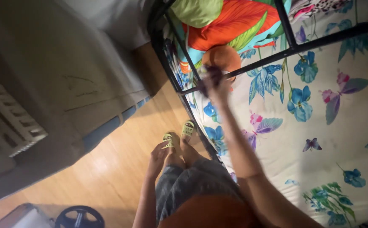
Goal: Cleaning a floor fan with a cloth and organizing a wooden cabinet.
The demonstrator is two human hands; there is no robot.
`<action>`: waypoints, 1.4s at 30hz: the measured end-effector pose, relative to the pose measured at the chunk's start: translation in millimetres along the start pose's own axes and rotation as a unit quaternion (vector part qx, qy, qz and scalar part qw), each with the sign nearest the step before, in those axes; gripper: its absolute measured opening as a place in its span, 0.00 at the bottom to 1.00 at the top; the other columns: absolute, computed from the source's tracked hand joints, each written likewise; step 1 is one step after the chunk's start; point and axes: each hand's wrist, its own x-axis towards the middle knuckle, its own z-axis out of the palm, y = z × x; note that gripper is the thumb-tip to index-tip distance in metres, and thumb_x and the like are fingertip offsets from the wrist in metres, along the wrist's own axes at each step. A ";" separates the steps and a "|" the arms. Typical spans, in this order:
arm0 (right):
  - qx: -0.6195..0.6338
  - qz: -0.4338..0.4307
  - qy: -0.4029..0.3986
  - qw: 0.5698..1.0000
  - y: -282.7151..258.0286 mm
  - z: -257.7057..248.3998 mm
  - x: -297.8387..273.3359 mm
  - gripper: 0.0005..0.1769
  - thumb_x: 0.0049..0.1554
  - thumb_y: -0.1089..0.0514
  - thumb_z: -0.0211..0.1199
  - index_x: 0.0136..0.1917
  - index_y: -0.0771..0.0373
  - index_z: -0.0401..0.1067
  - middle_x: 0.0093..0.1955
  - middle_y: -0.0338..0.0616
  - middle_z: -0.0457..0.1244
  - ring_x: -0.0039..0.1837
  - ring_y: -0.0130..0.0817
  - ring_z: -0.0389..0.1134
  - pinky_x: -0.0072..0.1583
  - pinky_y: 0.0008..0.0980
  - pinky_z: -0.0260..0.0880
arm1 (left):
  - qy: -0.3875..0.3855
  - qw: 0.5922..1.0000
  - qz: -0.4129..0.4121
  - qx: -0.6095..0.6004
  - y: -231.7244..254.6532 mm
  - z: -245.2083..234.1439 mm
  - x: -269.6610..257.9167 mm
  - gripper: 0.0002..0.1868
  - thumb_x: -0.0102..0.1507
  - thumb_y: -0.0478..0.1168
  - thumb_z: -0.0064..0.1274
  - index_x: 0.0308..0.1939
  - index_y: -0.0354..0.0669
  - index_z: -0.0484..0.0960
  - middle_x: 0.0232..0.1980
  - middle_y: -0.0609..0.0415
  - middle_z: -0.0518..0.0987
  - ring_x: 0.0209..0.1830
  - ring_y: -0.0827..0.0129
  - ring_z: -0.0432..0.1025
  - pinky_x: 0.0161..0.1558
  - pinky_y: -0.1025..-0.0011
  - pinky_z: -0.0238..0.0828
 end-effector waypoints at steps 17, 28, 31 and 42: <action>-0.582 -0.211 0.317 0.718 -39.9 -89.9 264.9 0.08 0.60 0.62 0.58 0.54 0.59 0.68 0.51 0.45 0.65 0.53 0.46 0.67 0.47 0.45 0.68 | -0.120 0.992 -0.033 -0.025 26.2 4.0 96.3 0.22 0.67 0.37 0.53 0.66 0.37 0.76 0.58 0.51 0.81 0.60 0.70 0.74 0.61 0.70 0.70; -0.486 -0.277 0.293 0.775 -62.6 5.1 282.8 0.17 0.53 0.58 0.69 0.52 0.61 0.66 0.51 0.55 0.64 0.55 0.57 0.66 0.54 0.52 0.68 | -0.132 0.991 -0.032 0.001 40.2 -39.2 153.0 0.22 0.68 0.37 0.54 0.65 0.34 0.75 0.62 0.47 0.80 0.63 0.67 0.73 0.64 0.69 0.69; -0.340 -0.261 0.211 0.879 -58.1 61.8 257.2 0.24 0.53 0.62 0.67 0.62 0.63 0.66 0.56 0.58 0.65 0.60 0.59 0.66 0.59 0.50 0.70 | -0.127 0.991 -0.042 0.027 55.7 -42.3 159.3 0.22 0.67 0.38 0.55 0.65 0.35 0.76 0.62 0.47 0.80 0.62 0.67 0.74 0.63 0.69 0.69; -0.279 -0.062 0.033 0.958 81.7 184.9 181.4 0.37 0.51 0.54 0.68 0.67 0.72 0.58 0.60 0.64 0.63 0.59 0.63 0.66 0.56 0.52 0.70 | -0.139 0.988 -0.066 0.011 62.6 -40.8 152.4 0.22 0.69 0.40 0.53 0.65 0.34 0.76 0.62 0.48 0.80 0.62 0.67 0.74 0.63 0.71 0.68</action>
